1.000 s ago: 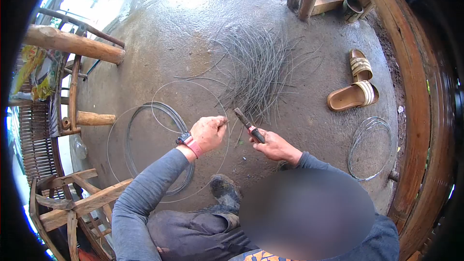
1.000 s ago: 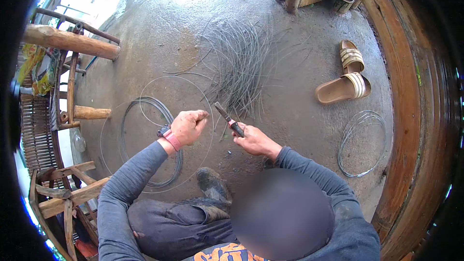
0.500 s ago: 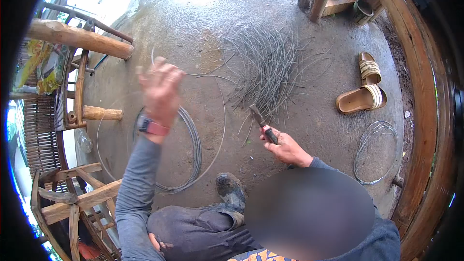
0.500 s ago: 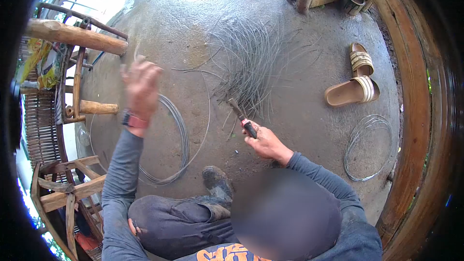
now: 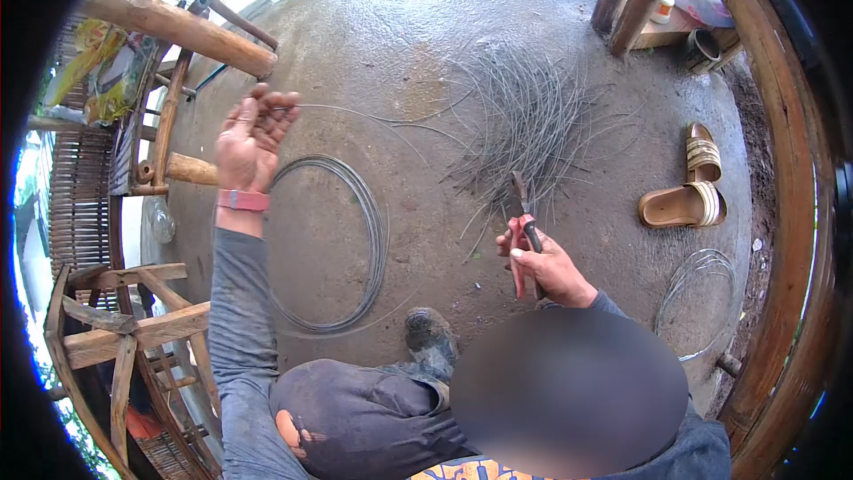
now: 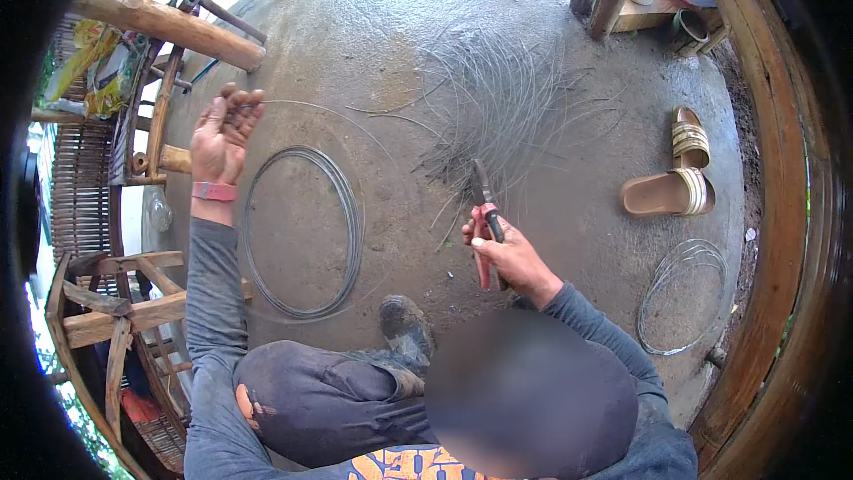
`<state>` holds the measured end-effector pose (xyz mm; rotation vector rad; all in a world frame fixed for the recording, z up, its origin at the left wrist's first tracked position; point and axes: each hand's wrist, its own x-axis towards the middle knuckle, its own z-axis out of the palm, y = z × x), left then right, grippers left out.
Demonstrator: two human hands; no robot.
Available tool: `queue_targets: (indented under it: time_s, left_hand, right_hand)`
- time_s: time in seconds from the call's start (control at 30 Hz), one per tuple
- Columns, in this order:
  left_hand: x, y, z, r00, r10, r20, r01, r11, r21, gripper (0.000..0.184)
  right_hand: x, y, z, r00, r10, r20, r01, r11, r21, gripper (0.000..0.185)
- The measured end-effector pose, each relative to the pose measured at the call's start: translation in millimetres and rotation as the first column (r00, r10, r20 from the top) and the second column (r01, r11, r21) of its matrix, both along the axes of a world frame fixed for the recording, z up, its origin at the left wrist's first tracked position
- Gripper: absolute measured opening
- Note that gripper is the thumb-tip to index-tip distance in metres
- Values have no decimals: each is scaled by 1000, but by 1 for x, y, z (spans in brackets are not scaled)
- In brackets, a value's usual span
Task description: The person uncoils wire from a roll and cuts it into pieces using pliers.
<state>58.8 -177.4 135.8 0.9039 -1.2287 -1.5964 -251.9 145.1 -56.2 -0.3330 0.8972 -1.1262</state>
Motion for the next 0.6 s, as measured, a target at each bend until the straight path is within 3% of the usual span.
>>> queue_targets:
  time_s: [0.1,0.27,0.37,0.47,0.53,0.6]
  left_hand:
    - [-33,21,-24,980,-173,-97,186,971,148,31]
    - [-82,48,-37,938,-312,-151,344,894,288,32]
    - [-95,55,-49,933,-319,-168,357,882,307,33]
    - [-97,62,-62,951,-286,-117,309,875,373,32]
    - [-101,73,-75,945,-308,-109,324,840,435,33]
    - [-107,96,-87,945,-326,20,255,774,580,34]
  right_hand:
    - [7,-1,12,993,-4,116,-4,998,67,49]
    - [7,1,4,993,56,-104,-65,994,-87,51]
    - [5,1,33,962,54,267,-60,998,17,50]
    - [5,1,23,926,153,346,-155,988,-23,47]
    - [10,0,18,896,96,432,-113,993,14,42]
    - [14,-2,17,868,25,496,-71,995,75,37]
